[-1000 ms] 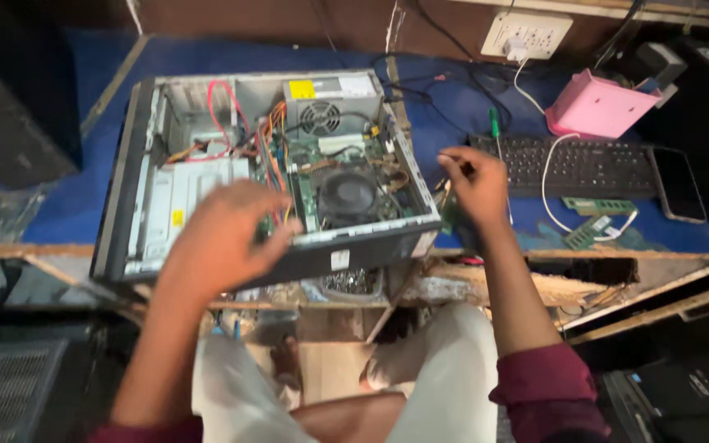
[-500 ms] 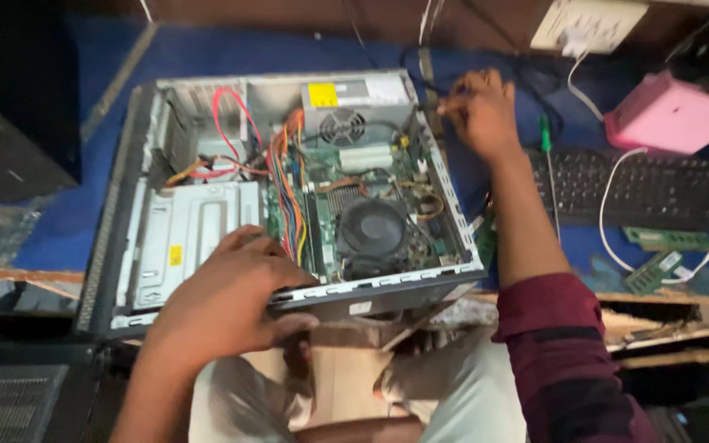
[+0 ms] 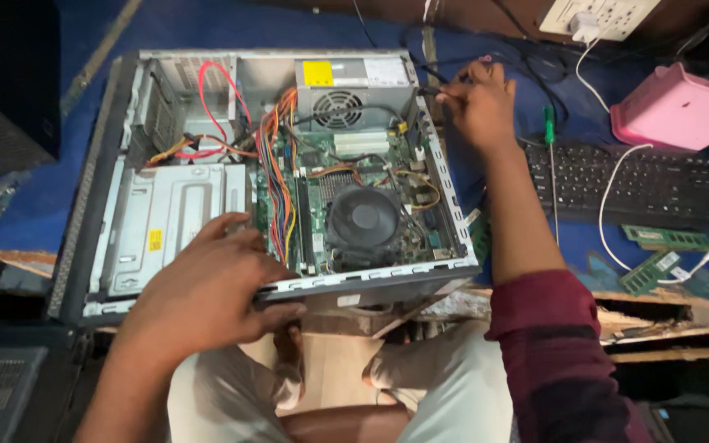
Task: The person works inside an open desktop computer case, handling internal wires and installing a green RAM stick into the motherboard. They then use a screwdriver to tighten screws on the back panel of the case.
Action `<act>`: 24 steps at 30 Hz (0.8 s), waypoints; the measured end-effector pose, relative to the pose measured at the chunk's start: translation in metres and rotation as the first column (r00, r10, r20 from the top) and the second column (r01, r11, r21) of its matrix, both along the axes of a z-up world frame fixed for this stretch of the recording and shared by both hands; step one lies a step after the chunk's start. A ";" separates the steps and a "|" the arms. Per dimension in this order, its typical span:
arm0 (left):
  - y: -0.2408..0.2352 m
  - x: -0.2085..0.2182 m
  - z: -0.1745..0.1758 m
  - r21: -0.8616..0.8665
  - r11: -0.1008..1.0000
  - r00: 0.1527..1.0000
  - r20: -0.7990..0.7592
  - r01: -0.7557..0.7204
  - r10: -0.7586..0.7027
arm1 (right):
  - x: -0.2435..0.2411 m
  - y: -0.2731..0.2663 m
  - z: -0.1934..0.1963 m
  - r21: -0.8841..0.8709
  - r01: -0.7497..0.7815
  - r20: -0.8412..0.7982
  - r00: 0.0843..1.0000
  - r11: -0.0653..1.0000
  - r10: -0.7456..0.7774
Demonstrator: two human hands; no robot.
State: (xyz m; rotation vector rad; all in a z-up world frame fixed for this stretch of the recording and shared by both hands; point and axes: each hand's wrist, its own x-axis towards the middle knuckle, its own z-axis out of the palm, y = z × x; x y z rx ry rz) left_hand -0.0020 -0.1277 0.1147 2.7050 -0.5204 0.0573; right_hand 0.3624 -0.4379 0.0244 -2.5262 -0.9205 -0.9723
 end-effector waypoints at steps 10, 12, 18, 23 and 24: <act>-0.002 0.004 0.006 0.116 0.993 0.992 -0.125 -0.015 0.029 | 0.014 -0.021 0.006 -0.053 0.040 0.116 0.993 0.998 -0.034; -0.003 0.004 0.008 0.117 0.993 0.992 -0.121 -0.003 0.018 | 0.014 -0.035 0.005 0.020 0.086 0.089 0.992 0.996 -0.087; -0.003 0.008 0.006 0.099 0.994 0.996 -0.087 0.039 -0.030 | 0.000 -0.029 0.001 -0.116 0.001 -0.077 0.997 0.993 -0.011; -0.001 0.000 0.008 0.084 0.996 0.994 -0.107 0.022 -0.013 | -0.059 0.010 0.060 -0.001 -0.176 0.121 0.977 0.984 0.175; 0.000 -0.001 0.008 0.101 0.995 0.996 -0.093 0.012 -0.002 | -0.075 0.020 0.074 0.033 -0.215 0.173 0.963 0.976 0.206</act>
